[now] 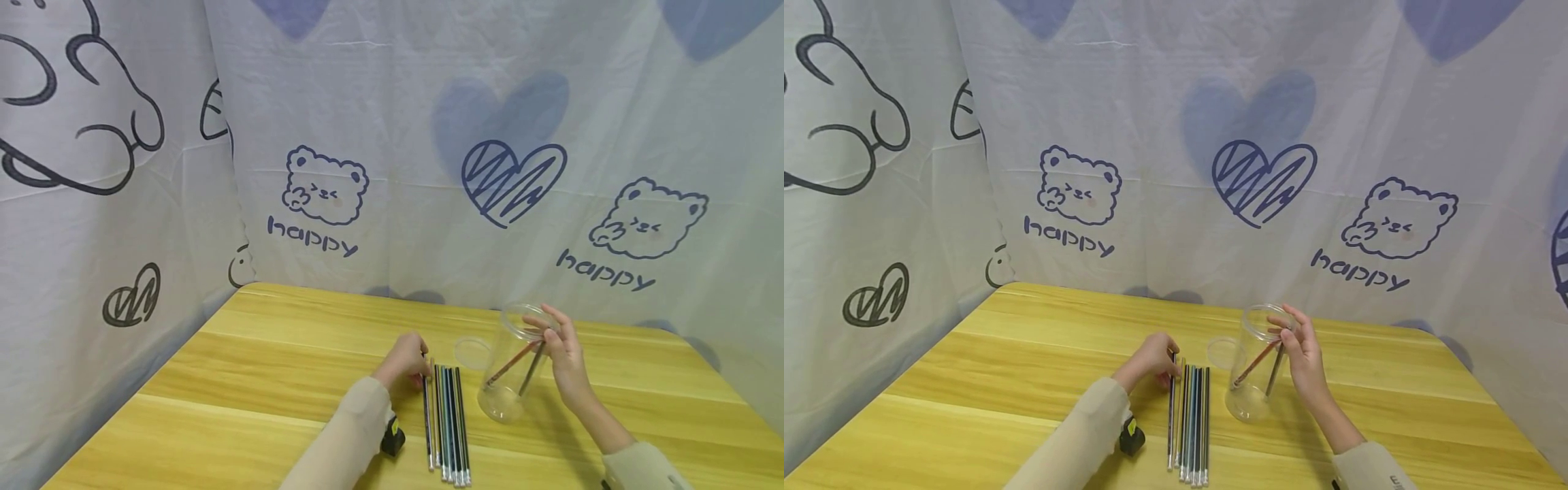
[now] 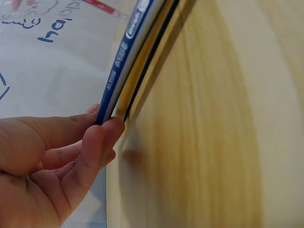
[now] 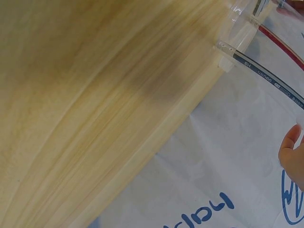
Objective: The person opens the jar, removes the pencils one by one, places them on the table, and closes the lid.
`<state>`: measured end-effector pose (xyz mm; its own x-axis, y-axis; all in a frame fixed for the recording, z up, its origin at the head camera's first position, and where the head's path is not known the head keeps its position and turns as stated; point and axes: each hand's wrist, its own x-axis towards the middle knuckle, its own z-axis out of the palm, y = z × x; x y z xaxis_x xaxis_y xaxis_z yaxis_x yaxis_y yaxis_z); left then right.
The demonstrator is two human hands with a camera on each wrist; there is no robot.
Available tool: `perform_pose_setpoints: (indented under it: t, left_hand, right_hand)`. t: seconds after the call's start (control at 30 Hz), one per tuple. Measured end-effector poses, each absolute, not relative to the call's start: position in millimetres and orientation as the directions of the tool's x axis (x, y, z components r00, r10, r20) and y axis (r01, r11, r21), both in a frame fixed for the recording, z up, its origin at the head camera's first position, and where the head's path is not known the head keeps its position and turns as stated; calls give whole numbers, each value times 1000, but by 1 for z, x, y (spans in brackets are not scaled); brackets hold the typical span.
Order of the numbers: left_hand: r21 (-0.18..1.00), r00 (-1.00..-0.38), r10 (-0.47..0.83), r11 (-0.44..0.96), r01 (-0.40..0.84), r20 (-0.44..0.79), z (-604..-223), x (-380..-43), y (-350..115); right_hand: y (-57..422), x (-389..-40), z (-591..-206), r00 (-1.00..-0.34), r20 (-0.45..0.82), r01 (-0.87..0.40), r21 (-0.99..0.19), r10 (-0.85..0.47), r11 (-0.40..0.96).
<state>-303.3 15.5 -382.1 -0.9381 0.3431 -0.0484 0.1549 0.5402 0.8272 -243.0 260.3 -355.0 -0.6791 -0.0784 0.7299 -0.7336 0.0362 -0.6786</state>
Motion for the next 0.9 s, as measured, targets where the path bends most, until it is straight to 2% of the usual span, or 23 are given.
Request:
perform_pose_setpoints:
  t: [0.4, 0.9]
  left_hand:
    - [813, -945, 316, 571, 114, -90, -384, -300, 19]
    - [784, -960, 273, 609, 122, -62, -387, -300, 26]
  right_hand:
    - [261, -243, -356, -683, 726, -730, -682, -77, 47]
    - [260, -241, -354, -689, 721, -725, -687, -76, 54]
